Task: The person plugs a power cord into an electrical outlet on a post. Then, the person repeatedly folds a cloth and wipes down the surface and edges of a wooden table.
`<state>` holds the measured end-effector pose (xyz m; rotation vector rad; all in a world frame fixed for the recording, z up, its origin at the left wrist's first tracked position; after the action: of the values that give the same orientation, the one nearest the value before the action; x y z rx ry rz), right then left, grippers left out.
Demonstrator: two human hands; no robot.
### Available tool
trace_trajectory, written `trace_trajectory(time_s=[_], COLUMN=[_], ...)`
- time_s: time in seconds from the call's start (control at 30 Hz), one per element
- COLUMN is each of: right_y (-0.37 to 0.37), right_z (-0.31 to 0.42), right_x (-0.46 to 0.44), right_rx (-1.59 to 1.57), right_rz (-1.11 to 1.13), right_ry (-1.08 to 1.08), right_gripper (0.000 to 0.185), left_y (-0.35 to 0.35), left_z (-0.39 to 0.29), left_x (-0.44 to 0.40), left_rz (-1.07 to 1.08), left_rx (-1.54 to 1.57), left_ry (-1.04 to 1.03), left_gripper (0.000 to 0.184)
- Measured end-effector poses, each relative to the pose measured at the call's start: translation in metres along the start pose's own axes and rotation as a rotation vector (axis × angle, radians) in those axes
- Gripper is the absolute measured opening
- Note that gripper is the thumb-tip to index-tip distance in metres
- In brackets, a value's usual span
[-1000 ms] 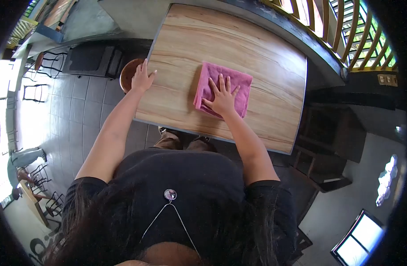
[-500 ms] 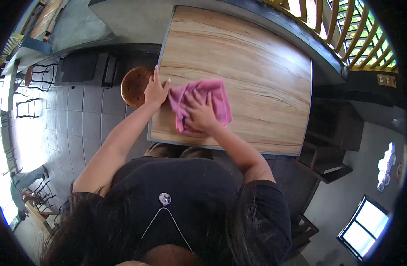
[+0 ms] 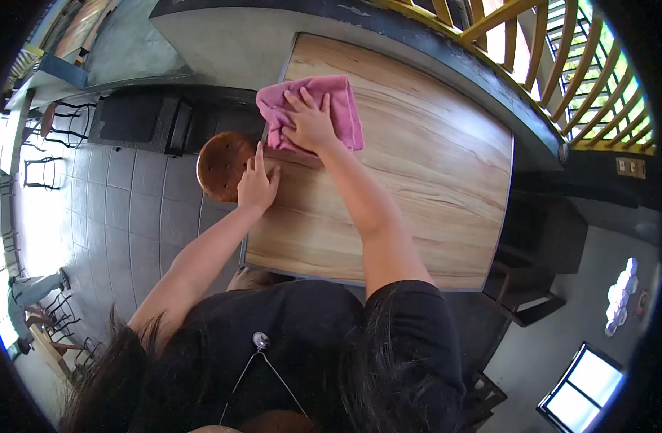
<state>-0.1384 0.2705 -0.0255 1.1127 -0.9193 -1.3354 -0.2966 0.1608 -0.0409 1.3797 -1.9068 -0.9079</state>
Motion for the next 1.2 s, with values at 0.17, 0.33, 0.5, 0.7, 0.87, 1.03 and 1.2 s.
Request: trace_trajectory(time_s=[0.17, 0.33, 0.5, 0.7, 0.87, 1.03, 1.2], right_y=[-0.001, 0.028, 0.039, -0.009, 0.048, 0.088, 0.055], right_z=[-0.148, -0.326, -0.108, -0.039, -0.23, -0.426, -0.368], right_x=[-0.02, 0.009, -0.076, -0.104, -0.043, 0.059, 0.012], right_rx=[-0.011, 0.185, -0.159, -0.071, -0.101, -0.089, 0.206], right_rz=[-0.065, -0.46, 0.047, -0.047, 0.023, -0.238, -0.056], right_ry=[-0.398, -0.881, -0.692, -0.082, -0.382, -0.569, -0.809], right_gripper=[0.02, 0.035, 0.035, 0.044, 0.033, 0.037, 0.042], left_y=[0.001, 0.002, 0.001, 0.002, -0.002, 0.0, 0.001], left_z=[-0.001, -0.002, -0.004, -0.002, 0.003, 0.003, 0.001], left_x=[0.001, 0.0, 0.003, 0.002, 0.003, 0.002, 0.003], left_rz=[-0.02, -0.017, -0.039, -0.024, -0.107, -0.113, -0.095], left_rx=[-0.001, -0.005, -0.066, -0.108, -0.073, -0.081, -0.054], left_ry=[-0.002, 0.009, -0.002, 0.027, -0.029, -0.019, 0.005], left_gripper=[0.068, 0.068, 0.07, 0.068, 0.067, 0.067, 0.064])
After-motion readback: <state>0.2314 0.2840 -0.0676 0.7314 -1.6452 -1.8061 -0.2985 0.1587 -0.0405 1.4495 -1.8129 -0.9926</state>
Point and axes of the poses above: each hand's wrist, its own x-axis away from the middle knuckle, its own y-axis out of the back of the hand, z = x × y, the point moved 5 cm from there along -x, towards the middle knuckle, and after that the axes turned 15 degrees about -y, right-handed, at the moved point
